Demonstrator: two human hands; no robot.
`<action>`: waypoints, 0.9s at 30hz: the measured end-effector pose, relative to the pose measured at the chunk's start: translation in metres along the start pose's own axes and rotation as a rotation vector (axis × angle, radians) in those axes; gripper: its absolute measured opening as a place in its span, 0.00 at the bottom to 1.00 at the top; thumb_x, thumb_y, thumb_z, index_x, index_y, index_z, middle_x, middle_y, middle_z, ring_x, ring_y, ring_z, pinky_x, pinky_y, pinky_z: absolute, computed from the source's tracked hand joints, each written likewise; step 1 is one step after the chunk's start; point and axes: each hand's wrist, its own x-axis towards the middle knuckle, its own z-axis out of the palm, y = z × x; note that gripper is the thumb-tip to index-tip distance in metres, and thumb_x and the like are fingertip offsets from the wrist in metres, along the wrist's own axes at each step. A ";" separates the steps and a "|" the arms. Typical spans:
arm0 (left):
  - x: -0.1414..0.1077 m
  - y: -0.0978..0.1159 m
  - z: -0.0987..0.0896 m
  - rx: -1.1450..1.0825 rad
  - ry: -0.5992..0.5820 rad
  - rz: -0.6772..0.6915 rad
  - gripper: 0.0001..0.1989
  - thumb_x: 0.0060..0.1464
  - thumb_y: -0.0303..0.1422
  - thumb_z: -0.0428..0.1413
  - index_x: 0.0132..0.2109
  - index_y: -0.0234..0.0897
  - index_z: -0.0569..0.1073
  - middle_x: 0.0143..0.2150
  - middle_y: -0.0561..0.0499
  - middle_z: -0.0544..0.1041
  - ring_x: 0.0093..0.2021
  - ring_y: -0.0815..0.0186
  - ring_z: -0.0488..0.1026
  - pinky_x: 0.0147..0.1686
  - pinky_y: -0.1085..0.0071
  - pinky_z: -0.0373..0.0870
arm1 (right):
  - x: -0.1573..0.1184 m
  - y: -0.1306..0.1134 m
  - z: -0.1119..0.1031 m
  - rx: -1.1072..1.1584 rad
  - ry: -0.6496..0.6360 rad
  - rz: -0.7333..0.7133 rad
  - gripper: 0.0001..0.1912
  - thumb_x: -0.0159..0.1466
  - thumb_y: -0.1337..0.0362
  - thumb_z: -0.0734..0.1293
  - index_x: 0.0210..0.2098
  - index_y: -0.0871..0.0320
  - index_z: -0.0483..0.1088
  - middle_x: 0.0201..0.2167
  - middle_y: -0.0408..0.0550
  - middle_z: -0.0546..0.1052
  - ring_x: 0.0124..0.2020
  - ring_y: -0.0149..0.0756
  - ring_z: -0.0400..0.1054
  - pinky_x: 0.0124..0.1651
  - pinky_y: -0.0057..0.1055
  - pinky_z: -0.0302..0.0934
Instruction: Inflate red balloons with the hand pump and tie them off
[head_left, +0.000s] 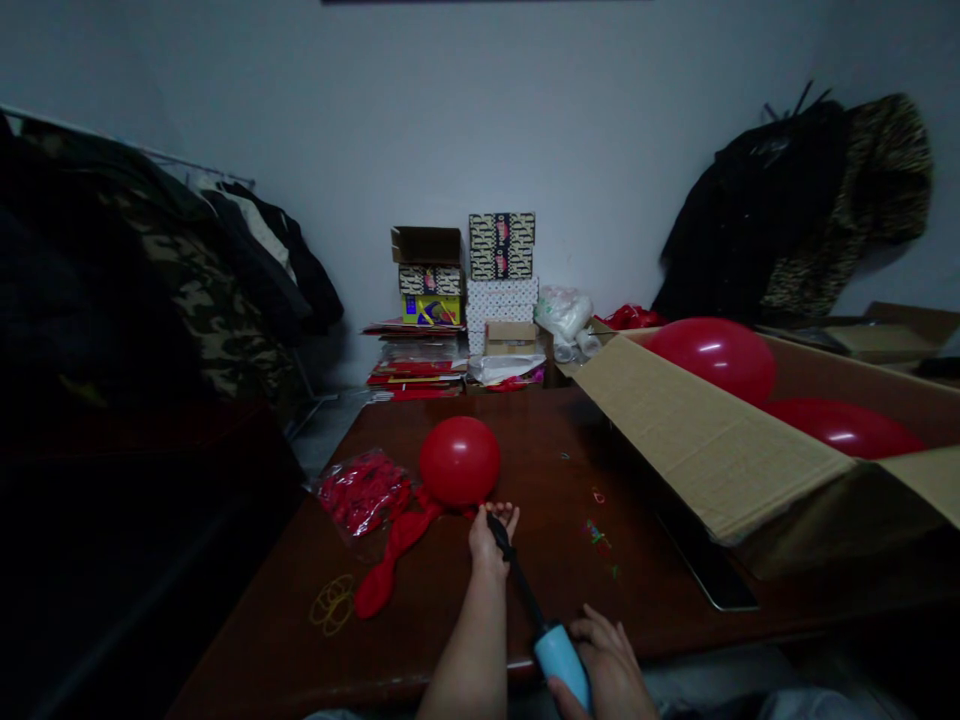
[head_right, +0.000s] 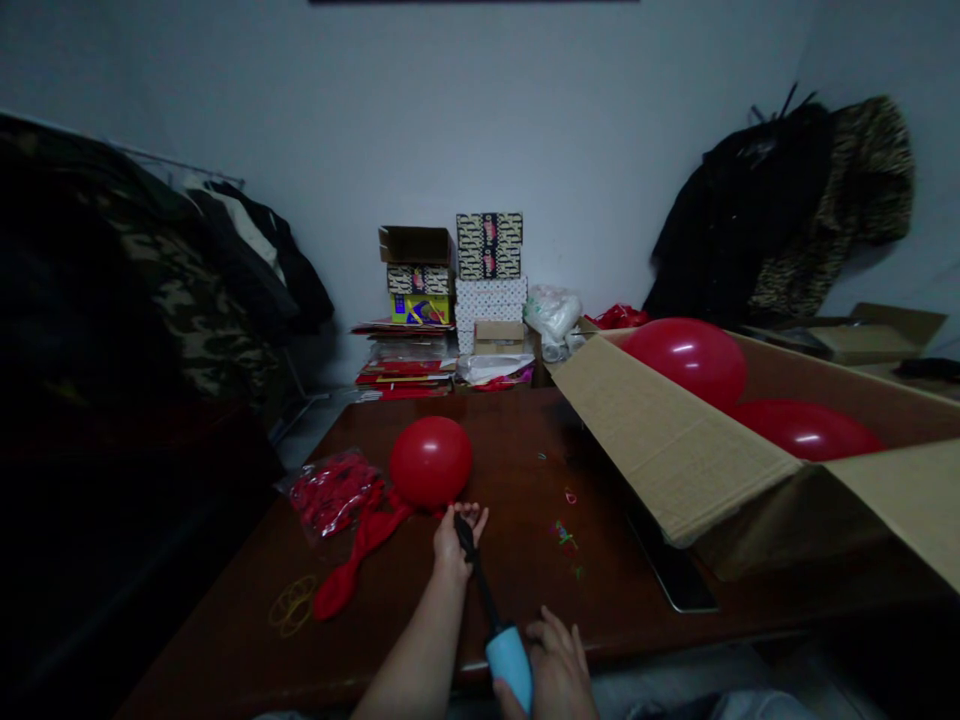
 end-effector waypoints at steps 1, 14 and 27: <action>0.001 -0.001 0.000 0.020 -0.007 0.004 0.10 0.56 0.31 0.48 0.26 0.36 0.64 0.22 0.52 0.68 0.27 0.67 0.71 0.43 0.57 0.70 | 0.000 0.000 0.000 0.000 0.010 0.007 0.28 0.58 0.45 0.57 0.44 0.60 0.71 0.52 0.57 0.67 0.60 0.55 0.48 0.61 0.54 0.36; 0.005 0.001 -0.001 0.124 -0.064 -0.075 0.11 0.56 0.33 0.48 0.25 0.37 0.61 0.18 0.56 0.63 0.22 0.69 0.66 0.42 0.55 0.69 | 0.076 -0.046 -0.023 -0.050 0.190 0.066 0.22 0.56 0.51 0.59 0.38 0.62 0.73 0.50 0.54 0.68 0.59 0.50 0.50 0.62 0.46 0.34; -0.001 -0.003 0.000 0.175 -0.093 0.005 0.11 0.55 0.32 0.48 0.25 0.37 0.60 0.16 0.59 0.58 0.17 0.74 0.58 0.44 0.54 0.69 | 0.021 -0.016 -0.016 -0.077 0.106 0.052 0.23 0.55 0.50 0.60 0.41 0.60 0.72 0.49 0.54 0.68 0.60 0.51 0.48 0.62 0.48 0.30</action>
